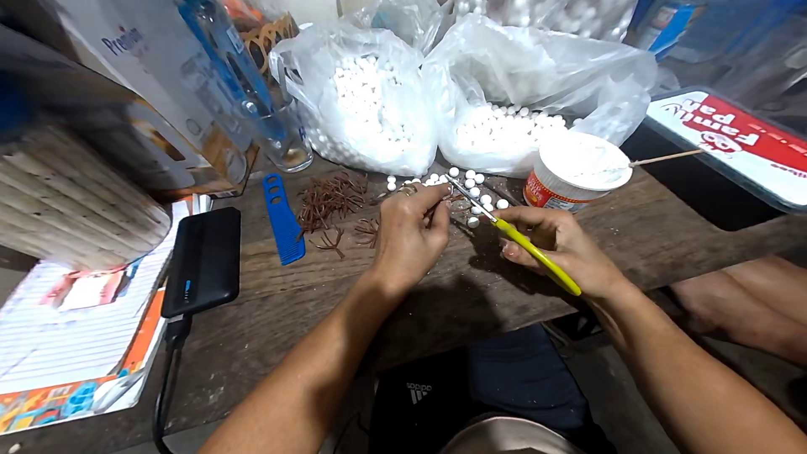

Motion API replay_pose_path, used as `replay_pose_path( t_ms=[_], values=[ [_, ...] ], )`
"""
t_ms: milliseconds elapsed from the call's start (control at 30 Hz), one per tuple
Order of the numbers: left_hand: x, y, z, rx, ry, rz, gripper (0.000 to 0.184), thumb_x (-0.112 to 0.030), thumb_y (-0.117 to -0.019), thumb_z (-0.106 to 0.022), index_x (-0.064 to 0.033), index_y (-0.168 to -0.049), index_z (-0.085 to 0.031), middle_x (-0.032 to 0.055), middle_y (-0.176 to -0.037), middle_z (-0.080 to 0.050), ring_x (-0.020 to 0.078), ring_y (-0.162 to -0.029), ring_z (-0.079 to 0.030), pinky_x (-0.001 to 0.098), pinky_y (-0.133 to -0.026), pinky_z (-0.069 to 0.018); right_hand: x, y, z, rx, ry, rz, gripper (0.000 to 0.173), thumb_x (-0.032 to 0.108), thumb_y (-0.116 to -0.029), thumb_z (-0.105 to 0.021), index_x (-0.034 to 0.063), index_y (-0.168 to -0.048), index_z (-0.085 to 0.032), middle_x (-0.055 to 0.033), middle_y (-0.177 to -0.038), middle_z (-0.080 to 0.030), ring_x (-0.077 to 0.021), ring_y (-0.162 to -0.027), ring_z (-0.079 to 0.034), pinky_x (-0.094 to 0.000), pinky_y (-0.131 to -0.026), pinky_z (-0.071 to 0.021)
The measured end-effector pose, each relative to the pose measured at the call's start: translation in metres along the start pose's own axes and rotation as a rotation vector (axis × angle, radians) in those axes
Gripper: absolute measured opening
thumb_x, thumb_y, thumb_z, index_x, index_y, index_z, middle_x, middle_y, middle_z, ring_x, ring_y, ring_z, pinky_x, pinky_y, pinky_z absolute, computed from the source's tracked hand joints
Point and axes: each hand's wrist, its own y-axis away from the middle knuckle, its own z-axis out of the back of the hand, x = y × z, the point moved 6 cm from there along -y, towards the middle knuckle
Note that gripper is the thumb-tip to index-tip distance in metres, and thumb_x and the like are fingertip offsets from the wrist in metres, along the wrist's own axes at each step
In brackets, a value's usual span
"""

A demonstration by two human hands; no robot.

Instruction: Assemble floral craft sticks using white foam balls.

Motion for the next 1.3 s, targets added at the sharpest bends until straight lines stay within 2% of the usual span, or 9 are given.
replay_pose_path(
  t_ms=[233, 367, 433, 533, 667, 767, 933, 1067, 1300],
  values=[
    [0.001, 0.0, 0.001, -0.03, 0.02, 0.018, 0.016, 0.002, -0.0892, -0.065, 0.0039, -0.1, -0.077, 0.0132, -0.082, -0.072, 0.0105, -0.07, -0.066, 0.0214, -0.067, -0.0524, -0.004, 0.001, -0.004, -0.06, -0.102, 0.047, 0.023, 0.017, -0.0855, -0.076, 0.0097, -0.106, -0.071, 0.0155, -0.068, -0.065, 0.0084, -0.05, -0.05, -0.0088, -0.047, -0.0418],
    [0.008, -0.002, 0.007, -0.059, 0.091, 0.12, 0.011, 0.001, -0.0925, -0.066, 0.0036, -0.097, -0.075, 0.0108, -0.082, -0.07, 0.0049, -0.068, -0.064, 0.0172, -0.064, -0.0537, -0.005, 0.0, 0.001, -0.083, -0.088, 0.02, 0.024, 0.021, -0.0866, -0.074, 0.0124, -0.108, -0.07, 0.016, -0.067, -0.061, 0.0068, -0.049, -0.049, -0.0099, -0.046, -0.0414],
    [0.011, -0.003, 0.01, -0.087, 0.122, 0.155, 0.01, 0.001, -0.0931, -0.065, 0.0042, -0.097, -0.074, 0.0103, -0.083, -0.069, 0.0022, -0.068, -0.063, 0.0145, -0.064, -0.0524, -0.002, 0.0, 0.0, -0.072, -0.026, 0.025, 0.033, 0.027, -0.085, -0.074, 0.0115, -0.113, -0.067, 0.0171, -0.07, -0.058, 0.0073, -0.053, -0.05, -0.0093, -0.049, -0.0426],
    [0.011, -0.003, 0.013, -0.111, 0.145, 0.156, 0.009, 0.0, -0.0933, -0.065, 0.0038, -0.095, -0.074, 0.0087, -0.081, -0.068, 0.0004, -0.067, -0.062, 0.013, -0.063, -0.0507, 0.002, 0.003, -0.003, -0.068, 0.046, 0.028, 0.043, 0.033, -0.0824, -0.075, 0.009, -0.116, -0.065, 0.0166, -0.076, -0.058, 0.008, -0.06, -0.052, -0.0089, -0.055, -0.0451],
    [0.009, -0.005, 0.013, -0.168, 0.118, 0.125, 0.009, 0.0, -0.0898, -0.066, 0.004, -0.091, -0.075, 0.0082, -0.078, -0.067, -0.0021, -0.067, -0.059, 0.0105, -0.063, -0.0474, 0.002, 0.003, -0.005, -0.055, 0.043, 0.026, 0.045, 0.038, -0.0823, -0.076, 0.0105, -0.116, -0.064, 0.0174, -0.073, -0.056, 0.0085, -0.058, -0.051, -0.0089, -0.054, -0.0447],
    [0.008, -0.005, 0.013, -0.175, 0.094, 0.117, 0.009, 0.0, -0.0886, -0.067, 0.0044, -0.089, -0.075, 0.0091, -0.078, -0.066, -0.0002, -0.068, -0.058, 0.0115, -0.063, -0.0463, 0.003, 0.003, -0.006, -0.05, 0.043, 0.03, 0.045, 0.037, -0.0829, -0.075, 0.0096, -0.117, -0.064, 0.0171, -0.074, -0.057, 0.0083, -0.059, -0.052, -0.0085, -0.055, -0.0452],
    [0.004, -0.003, 0.014, -0.132, 0.062, 0.091, 0.009, -0.003, -0.0914, -0.067, 0.0018, -0.089, -0.074, 0.0063, -0.076, -0.06, 0.002, -0.064, -0.055, 0.0122, -0.057, -0.0441, 0.003, 0.002, -0.008, -0.046, 0.05, 0.025, 0.046, 0.039, -0.0826, -0.076, 0.0092, -0.116, -0.066, 0.016, -0.075, -0.058, 0.008, -0.059, -0.052, -0.009, -0.055, -0.0446],
    [0.002, -0.003, 0.012, -0.128, 0.049, 0.075, 0.008, -0.001, -0.0903, -0.068, 0.0019, -0.088, -0.075, 0.0077, -0.077, -0.062, 0.004, -0.068, -0.058, 0.0135, -0.06, -0.046, 0.003, 0.002, -0.009, -0.041, 0.049, 0.029, 0.044, 0.037, -0.0832, -0.076, 0.0091, -0.116, -0.066, 0.0155, -0.076, -0.06, 0.0082, -0.059, -0.052, -0.0086, -0.054, -0.0448],
    [0.003, -0.003, 0.01, -0.164, 0.045, 0.067, 0.009, 0.0, -0.0863, -0.068, 0.0031, -0.086, -0.076, 0.0081, -0.074, -0.063, 0.0015, -0.068, -0.056, 0.0121, -0.063, -0.0438, 0.001, 0.002, -0.008, -0.057, 0.027, 0.022, 0.041, 0.034, -0.0839, -0.076, 0.0092, -0.116, -0.066, 0.0159, -0.073, -0.058, 0.0081, -0.057, -0.052, -0.0087, -0.053, -0.0449]
  ],
)
